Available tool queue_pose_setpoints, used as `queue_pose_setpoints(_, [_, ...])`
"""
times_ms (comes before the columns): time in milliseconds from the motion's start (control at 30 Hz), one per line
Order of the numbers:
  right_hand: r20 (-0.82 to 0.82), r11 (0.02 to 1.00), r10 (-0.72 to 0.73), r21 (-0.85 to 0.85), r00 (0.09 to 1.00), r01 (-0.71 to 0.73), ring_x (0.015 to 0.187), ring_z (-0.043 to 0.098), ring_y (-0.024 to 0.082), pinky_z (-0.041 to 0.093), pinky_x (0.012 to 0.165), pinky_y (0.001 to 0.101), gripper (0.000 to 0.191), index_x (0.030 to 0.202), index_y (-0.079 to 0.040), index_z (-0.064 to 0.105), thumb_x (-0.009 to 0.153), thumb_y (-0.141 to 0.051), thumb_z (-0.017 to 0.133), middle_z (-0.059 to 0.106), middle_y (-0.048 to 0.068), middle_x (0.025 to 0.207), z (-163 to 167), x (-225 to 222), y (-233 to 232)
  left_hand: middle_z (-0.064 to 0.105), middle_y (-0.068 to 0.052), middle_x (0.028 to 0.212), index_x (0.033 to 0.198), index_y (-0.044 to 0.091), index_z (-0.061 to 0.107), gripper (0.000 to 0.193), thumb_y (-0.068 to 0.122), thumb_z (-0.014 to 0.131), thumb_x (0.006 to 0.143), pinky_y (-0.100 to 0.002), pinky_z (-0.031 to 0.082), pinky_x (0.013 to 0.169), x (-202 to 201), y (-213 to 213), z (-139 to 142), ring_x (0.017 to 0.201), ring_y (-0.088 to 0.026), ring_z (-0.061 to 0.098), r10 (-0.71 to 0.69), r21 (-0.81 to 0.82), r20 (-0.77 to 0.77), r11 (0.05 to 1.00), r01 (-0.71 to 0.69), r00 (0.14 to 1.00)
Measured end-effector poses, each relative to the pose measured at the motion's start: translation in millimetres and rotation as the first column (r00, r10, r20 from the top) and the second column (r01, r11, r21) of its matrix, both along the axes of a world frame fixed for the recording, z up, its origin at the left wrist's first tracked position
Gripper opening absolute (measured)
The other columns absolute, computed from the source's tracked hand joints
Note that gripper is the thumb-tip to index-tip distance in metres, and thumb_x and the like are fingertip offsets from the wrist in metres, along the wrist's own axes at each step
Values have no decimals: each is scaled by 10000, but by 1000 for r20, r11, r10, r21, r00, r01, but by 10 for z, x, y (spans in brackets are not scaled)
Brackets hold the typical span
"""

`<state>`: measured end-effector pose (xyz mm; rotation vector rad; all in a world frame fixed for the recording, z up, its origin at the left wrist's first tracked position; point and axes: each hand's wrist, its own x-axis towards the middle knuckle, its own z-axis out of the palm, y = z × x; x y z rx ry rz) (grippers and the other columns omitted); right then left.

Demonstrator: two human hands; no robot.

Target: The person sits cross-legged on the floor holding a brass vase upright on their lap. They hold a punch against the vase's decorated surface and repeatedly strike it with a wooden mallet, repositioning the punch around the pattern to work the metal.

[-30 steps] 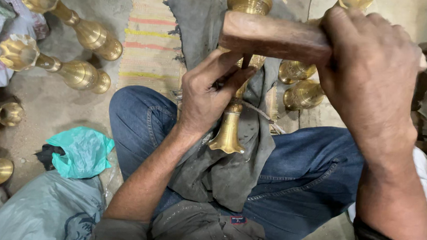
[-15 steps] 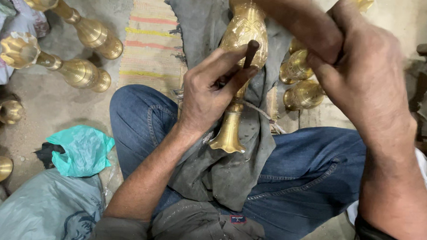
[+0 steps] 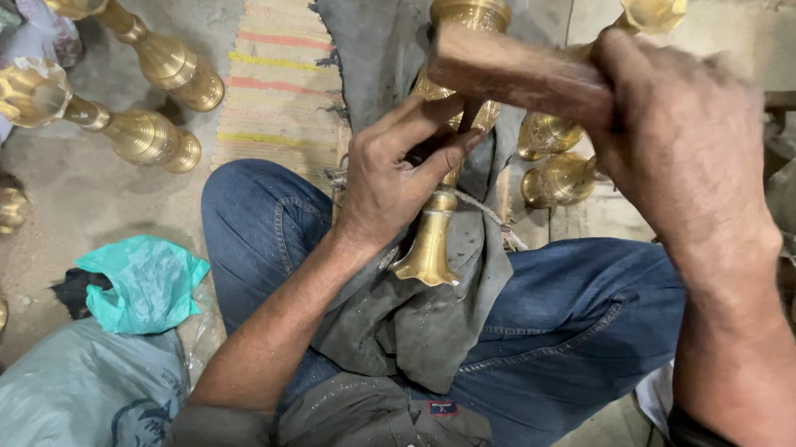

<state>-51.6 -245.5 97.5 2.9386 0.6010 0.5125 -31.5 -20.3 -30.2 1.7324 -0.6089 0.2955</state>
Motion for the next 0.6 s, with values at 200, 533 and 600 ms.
queue_pose_setpoints(200, [60,999,48,-19,997,-47,788,692,350,533,705,460,295,1035,-3,600,878,-113,824,670,147,853,38,-30,-8,739,-56,1210,1272,67,701,296,156,785,1004,-305,667,892,23,-45,-60,1038,-163,772,-18,-87,31,996,21,999])
queue_pose_setpoints(533, [-120,950,3,310,993,34,893,706,352,551,759,436,347,1148,10,620,894,-89,835,677,199,950,135,6,-50,763,-44,1075,1273,64,697,303,132,799,996,-249,624,835,-77,-29,-78,947,-118,735,-106,-324,-162,945,49,981])
queue_pose_setpoints(600, [-74,979,9,205,997,7,807,686,334,540,717,438,303,1082,7,642,928,-139,859,675,182,894,140,26,-34,750,-60,1064,1211,61,693,282,137,819,971,-243,631,790,-63,-40,-69,935,-126,761,20,-152,-29,988,-24,999])
